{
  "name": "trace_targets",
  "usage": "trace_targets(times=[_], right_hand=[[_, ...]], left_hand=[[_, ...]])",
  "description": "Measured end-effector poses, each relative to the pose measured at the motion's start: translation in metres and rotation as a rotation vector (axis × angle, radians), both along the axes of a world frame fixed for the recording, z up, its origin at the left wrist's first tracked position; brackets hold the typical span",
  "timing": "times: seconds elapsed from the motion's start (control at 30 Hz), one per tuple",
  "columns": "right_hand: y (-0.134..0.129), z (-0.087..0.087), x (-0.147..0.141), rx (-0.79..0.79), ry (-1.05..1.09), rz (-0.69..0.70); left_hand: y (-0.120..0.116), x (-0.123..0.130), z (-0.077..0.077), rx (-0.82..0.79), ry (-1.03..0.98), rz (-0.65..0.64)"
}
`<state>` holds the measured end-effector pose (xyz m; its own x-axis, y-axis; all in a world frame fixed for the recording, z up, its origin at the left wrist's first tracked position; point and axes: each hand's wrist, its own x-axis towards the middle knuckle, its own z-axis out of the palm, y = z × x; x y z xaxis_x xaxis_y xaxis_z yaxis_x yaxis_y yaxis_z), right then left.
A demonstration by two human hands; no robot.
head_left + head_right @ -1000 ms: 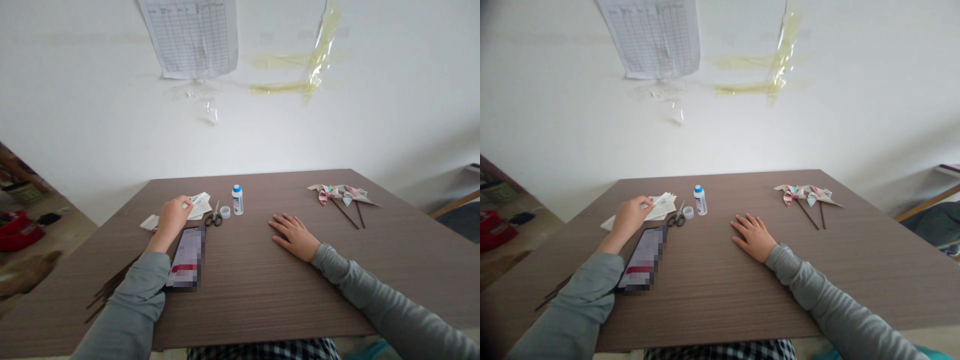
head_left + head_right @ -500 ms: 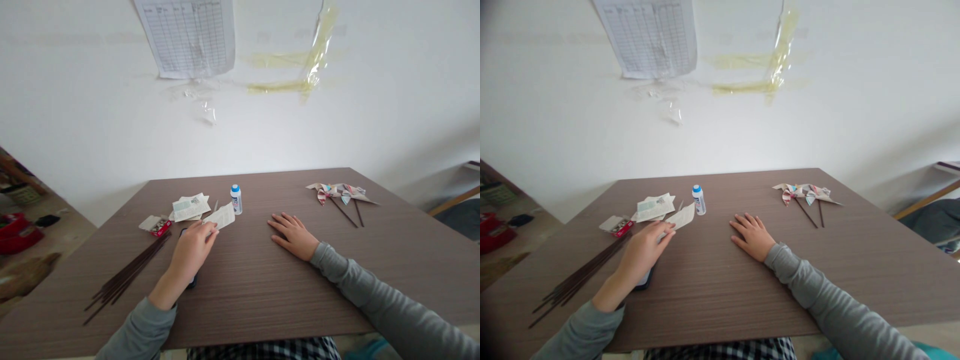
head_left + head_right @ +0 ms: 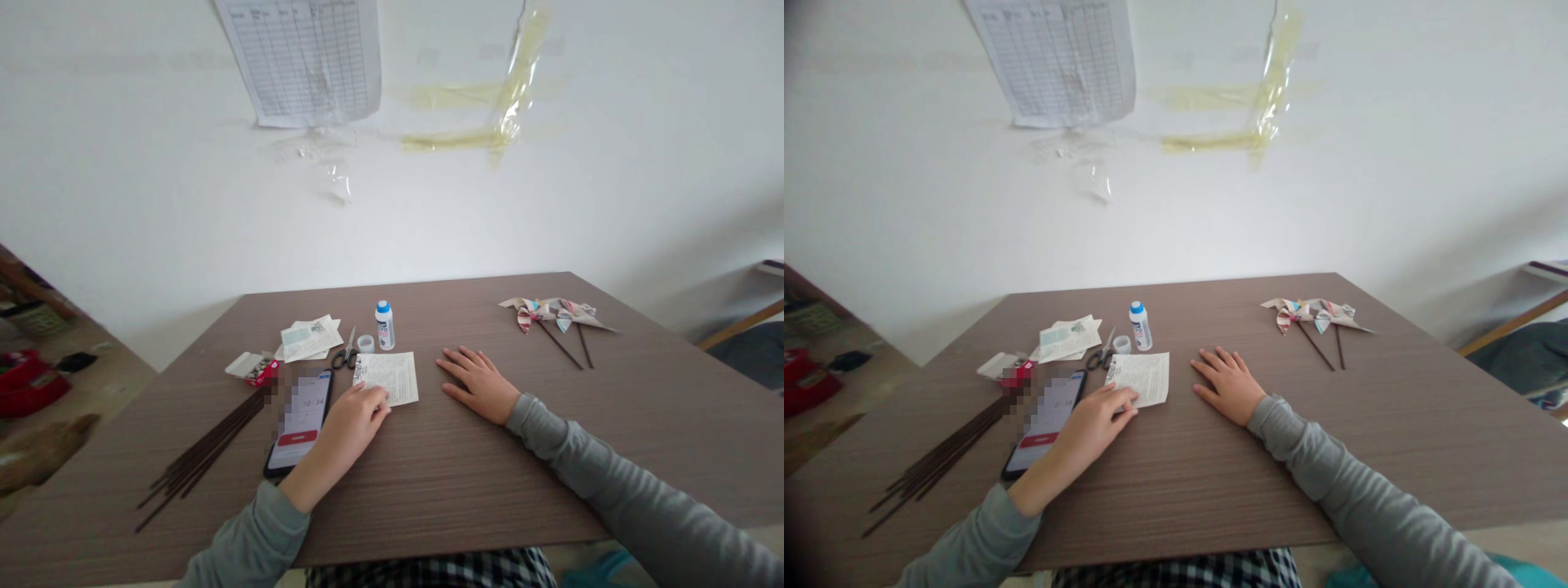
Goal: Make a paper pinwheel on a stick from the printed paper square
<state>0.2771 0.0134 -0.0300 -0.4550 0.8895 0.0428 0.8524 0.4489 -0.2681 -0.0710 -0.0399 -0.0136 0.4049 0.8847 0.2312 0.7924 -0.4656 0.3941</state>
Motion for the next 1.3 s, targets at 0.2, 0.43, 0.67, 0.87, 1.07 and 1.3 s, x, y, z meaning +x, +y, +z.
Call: trace_targets(times=[0.2, 0.43, 0.67, 0.87, 1.07, 1.3], right_hand=[[0.004, -0.007, 0.004, 0.035, 0.03, 0.01], [0.004, -0.006, 0.006, 0.031, 0.136, 0.026], [-0.007, -0.014, -0.008, 0.06, 0.137, 0.082], [-0.007, -0.012, -0.006, 0.064, 0.095, 0.108], [-0.001, -0.008, 0.003, 0.024, 0.167, 0.178], [0.001, -0.015, 0.006, 0.074, 0.196, 0.196]], left_hand=[[-0.002, 0.017, 0.002, -0.05, -0.019, -0.018], [-0.003, 0.042, 0.008, -0.046, -0.001, -0.103], [0.003, 0.043, 0.005, -0.058, -0.031, -0.062], [0.002, 0.039, -0.002, -0.044, -0.078, -0.049], [0.002, 0.041, -0.005, -0.074, -0.013, 0.002], [-0.001, 0.045, 0.006, -0.092, 0.105, -0.009]])
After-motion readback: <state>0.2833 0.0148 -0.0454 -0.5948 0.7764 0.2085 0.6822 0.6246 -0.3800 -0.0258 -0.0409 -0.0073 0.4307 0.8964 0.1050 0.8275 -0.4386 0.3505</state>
